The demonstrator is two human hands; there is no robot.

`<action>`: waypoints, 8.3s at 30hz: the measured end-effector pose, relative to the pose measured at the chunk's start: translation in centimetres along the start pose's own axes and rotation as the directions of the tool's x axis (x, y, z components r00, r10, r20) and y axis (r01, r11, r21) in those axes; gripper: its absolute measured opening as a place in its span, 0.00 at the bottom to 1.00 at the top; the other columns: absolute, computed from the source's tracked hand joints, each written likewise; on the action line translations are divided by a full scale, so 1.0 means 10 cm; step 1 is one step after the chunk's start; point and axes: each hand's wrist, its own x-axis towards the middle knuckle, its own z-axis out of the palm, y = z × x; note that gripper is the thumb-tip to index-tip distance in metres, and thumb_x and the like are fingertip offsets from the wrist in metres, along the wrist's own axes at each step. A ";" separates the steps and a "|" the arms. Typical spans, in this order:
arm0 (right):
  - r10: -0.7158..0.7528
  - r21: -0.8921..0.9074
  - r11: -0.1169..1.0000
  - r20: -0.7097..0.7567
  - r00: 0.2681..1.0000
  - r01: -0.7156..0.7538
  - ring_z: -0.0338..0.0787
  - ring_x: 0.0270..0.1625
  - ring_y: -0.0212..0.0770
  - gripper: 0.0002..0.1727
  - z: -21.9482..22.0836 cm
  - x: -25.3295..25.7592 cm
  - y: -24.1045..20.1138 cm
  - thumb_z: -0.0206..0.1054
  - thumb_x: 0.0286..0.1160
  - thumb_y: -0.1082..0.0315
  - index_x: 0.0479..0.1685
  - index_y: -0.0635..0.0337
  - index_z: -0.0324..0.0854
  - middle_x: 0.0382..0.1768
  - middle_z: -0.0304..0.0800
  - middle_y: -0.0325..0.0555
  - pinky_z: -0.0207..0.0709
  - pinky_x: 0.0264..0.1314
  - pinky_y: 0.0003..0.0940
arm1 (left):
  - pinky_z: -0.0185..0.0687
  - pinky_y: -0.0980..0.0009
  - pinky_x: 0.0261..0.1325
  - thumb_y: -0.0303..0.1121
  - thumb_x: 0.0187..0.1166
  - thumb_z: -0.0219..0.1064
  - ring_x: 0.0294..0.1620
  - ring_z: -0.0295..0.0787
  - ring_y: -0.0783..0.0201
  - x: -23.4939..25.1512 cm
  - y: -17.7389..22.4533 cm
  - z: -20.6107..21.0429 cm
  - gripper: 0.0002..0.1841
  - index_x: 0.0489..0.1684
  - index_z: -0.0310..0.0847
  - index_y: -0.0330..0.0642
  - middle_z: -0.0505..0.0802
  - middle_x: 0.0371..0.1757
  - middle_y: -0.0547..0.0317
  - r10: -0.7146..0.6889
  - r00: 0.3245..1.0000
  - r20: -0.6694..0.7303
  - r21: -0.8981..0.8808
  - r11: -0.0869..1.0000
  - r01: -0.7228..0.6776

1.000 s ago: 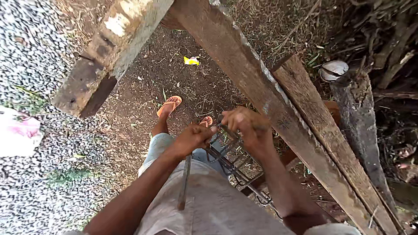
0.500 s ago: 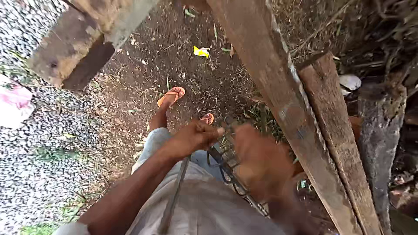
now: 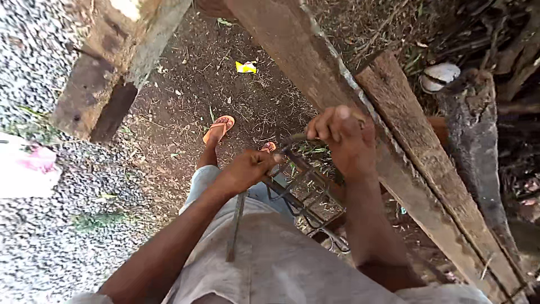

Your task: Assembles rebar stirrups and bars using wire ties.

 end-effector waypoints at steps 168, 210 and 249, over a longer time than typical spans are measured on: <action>-0.108 0.091 0.990 0.000 0.994 0.108 0.94 0.41 0.43 0.28 -0.36 -0.24 0.07 0.41 0.97 0.53 0.28 0.54 0.78 0.29 0.89 0.40 0.90 0.58 0.53 | 0.78 0.81 0.32 0.38 0.87 0.63 0.28 0.85 0.77 0.21 0.02 -0.02 0.15 0.37 0.93 0.39 0.96 0.32 0.60 -0.130 0.945 0.301 -0.005 0.990 0.138; -0.391 -0.609 0.789 -0.390 0.834 0.085 0.91 0.55 0.47 0.15 2.40 -1.39 0.38 0.60 0.84 0.63 0.33 0.63 0.84 0.40 0.91 0.51 0.79 0.75 0.43 | 0.84 0.71 0.27 0.36 0.89 0.61 0.20 0.81 0.67 0.71 0.25 0.23 0.20 0.77 0.71 0.47 0.86 0.30 0.58 0.021 0.901 0.433 0.238 0.961 -0.137; -0.474 -0.462 0.872 -0.720 0.507 0.160 0.76 0.18 0.34 0.21 2.03 -0.89 0.32 0.61 0.82 0.64 0.16 0.61 0.78 0.13 0.74 0.40 0.74 0.22 0.32 | 0.77 0.76 0.19 0.29 0.88 0.59 0.16 0.75 0.73 0.89 0.14 0.14 0.12 0.59 0.85 0.34 0.87 0.30 0.63 0.195 0.812 0.551 0.167 0.927 -0.337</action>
